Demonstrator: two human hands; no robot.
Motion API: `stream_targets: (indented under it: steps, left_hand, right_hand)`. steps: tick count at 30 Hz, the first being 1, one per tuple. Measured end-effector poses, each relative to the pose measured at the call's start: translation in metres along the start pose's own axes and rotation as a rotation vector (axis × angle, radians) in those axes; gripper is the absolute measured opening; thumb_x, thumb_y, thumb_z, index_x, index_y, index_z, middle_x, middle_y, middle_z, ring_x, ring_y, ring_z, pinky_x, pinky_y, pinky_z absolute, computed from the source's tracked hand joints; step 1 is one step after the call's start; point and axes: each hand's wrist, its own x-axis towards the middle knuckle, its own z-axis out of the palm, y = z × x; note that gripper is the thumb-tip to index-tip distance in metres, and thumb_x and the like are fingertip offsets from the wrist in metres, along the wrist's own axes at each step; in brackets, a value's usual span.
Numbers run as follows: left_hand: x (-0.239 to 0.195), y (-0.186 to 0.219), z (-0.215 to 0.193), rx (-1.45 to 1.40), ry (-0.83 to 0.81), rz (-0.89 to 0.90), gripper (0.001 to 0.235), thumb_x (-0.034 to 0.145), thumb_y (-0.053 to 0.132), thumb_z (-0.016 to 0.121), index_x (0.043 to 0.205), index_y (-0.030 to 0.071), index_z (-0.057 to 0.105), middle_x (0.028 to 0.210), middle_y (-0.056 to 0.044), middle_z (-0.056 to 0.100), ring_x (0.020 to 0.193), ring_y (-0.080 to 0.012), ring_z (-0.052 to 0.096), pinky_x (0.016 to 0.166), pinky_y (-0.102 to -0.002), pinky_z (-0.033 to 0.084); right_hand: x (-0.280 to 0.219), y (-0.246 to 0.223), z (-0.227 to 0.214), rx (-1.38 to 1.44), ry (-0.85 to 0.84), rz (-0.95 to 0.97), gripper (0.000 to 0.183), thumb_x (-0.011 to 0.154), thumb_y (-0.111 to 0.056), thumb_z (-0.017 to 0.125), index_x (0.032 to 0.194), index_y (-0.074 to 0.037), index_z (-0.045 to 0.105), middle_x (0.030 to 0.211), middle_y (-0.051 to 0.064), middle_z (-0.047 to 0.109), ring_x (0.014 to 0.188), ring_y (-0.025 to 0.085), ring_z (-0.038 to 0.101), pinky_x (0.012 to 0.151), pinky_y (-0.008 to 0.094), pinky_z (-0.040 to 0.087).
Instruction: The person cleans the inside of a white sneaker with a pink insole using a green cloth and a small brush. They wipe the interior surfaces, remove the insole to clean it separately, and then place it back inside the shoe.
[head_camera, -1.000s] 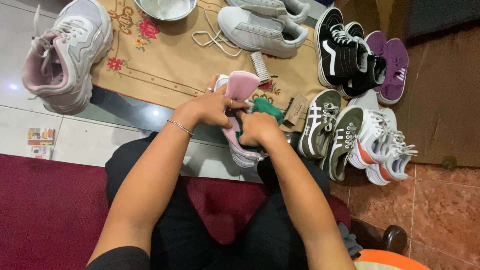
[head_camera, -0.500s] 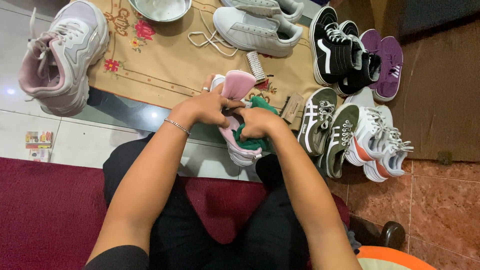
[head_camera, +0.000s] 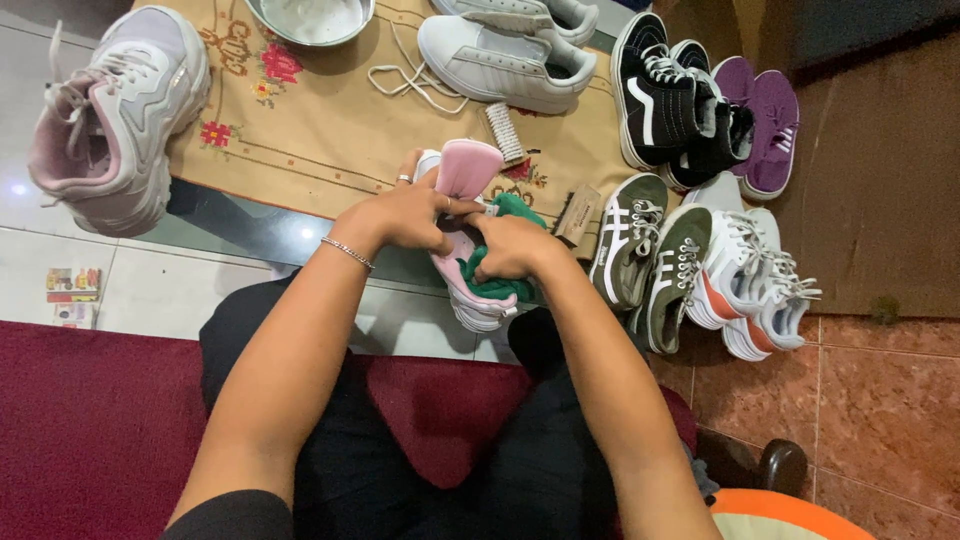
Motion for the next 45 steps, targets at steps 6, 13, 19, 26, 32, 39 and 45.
stream_targets:
  steps: [6, 13, 19, 26, 32, 39, 45]
  left_hand:
    - [0.004, -0.004, 0.004, 0.007, 0.000, -0.001, 0.096, 0.069, 0.050, 0.082, 0.160, 0.066, 0.058, 0.192, -0.006, 0.017, 0.176, -0.0497, -0.011, 0.137, -0.075, 0.023]
    - [0.006, -0.007, 0.003, 0.087, -0.001, 0.034, 0.099, 0.068, 0.056, 0.080, 0.163, 0.067, 0.052, 0.193, -0.002, 0.018, 0.179, -0.0455, -0.007, 0.147, -0.057, -0.002]
    - [-0.001, 0.003, -0.002, 0.021, 0.018, 0.036, 0.096, 0.068, 0.050, 0.081, 0.160, 0.065, 0.059, 0.188, -0.004, 0.025, 0.174, -0.0546, -0.008, 0.143, -0.064, 0.018]
    - [0.005, -0.004, 0.002, 0.014, 0.018, 0.004, 0.095, 0.067, 0.049, 0.082, 0.159, 0.064, 0.061, 0.188, -0.002, 0.023, 0.176, -0.0479, -0.008, 0.133, -0.077, 0.028]
    - [-0.003, 0.003, -0.002, 0.069, 0.013, 0.015, 0.097, 0.067, 0.054, 0.079, 0.159, 0.069, 0.055, 0.188, -0.002, 0.026, 0.178, -0.0445, -0.002, 0.143, -0.063, 0.013]
    - [0.004, -0.001, -0.001, -0.023, 0.012, 0.006, 0.094, 0.069, 0.046, 0.083, 0.158, 0.068, 0.060, 0.189, -0.001, 0.022, 0.176, -0.0497, -0.009, 0.134, -0.079, 0.028]
    - [-0.002, 0.004, -0.004, -0.050, 0.000, -0.004, 0.095, 0.070, 0.046, 0.085, 0.158, 0.068, 0.058, 0.192, 0.003, 0.019, 0.177, -0.0470, -0.009, 0.130, -0.084, 0.028]
  right_hand:
    - [0.013, 0.005, 0.007, -0.039, -0.002, -0.013, 0.082, 0.077, -0.035, 0.091, 0.151, -0.010, 0.065, 0.139, 0.023, 0.079, 0.135, 0.052, 0.071, 0.111, 0.064, 0.058]
    - [-0.001, -0.006, 0.002, -0.052, 0.009, 0.006, 0.082, 0.078, -0.035, 0.090, 0.153, -0.012, 0.065, 0.139, 0.023, 0.079, 0.134, 0.051, 0.072, 0.112, 0.063, 0.057]
    - [0.002, 0.000, 0.005, -0.011, 0.016, -0.001, 0.081, 0.081, -0.037, 0.089, 0.153, -0.008, 0.063, 0.141, 0.027, 0.077, 0.135, 0.054, 0.071, 0.114, 0.066, 0.057]
    - [0.017, 0.007, 0.025, -0.105, 0.099, 0.051, 0.073, 0.077, -0.035, 0.086, 0.142, -0.005, 0.068, 0.128, 0.027, 0.081, 0.126, 0.052, 0.076, 0.105, 0.066, 0.061]
    - [-0.003, -0.005, 0.019, -0.102, 0.136, 0.042, 0.062, 0.081, -0.023, 0.070, 0.139, -0.002, 0.072, 0.123, 0.031, 0.081, 0.121, 0.057, 0.077, 0.102, 0.069, 0.061]
    - [-0.006, 0.003, 0.022, -0.101, 0.177, 0.019, 0.052, 0.081, -0.025, 0.074, 0.131, -0.012, 0.081, 0.117, 0.028, 0.084, 0.118, 0.055, 0.079, 0.101, 0.068, 0.062]
    - [-0.104, 0.066, 0.004, 0.552, 0.675, -0.302, 0.040, 0.091, -0.017, 0.096, 0.122, 0.002, 0.078, 0.109, 0.026, 0.079, 0.111, 0.039, 0.071, 0.102, 0.051, 0.054]
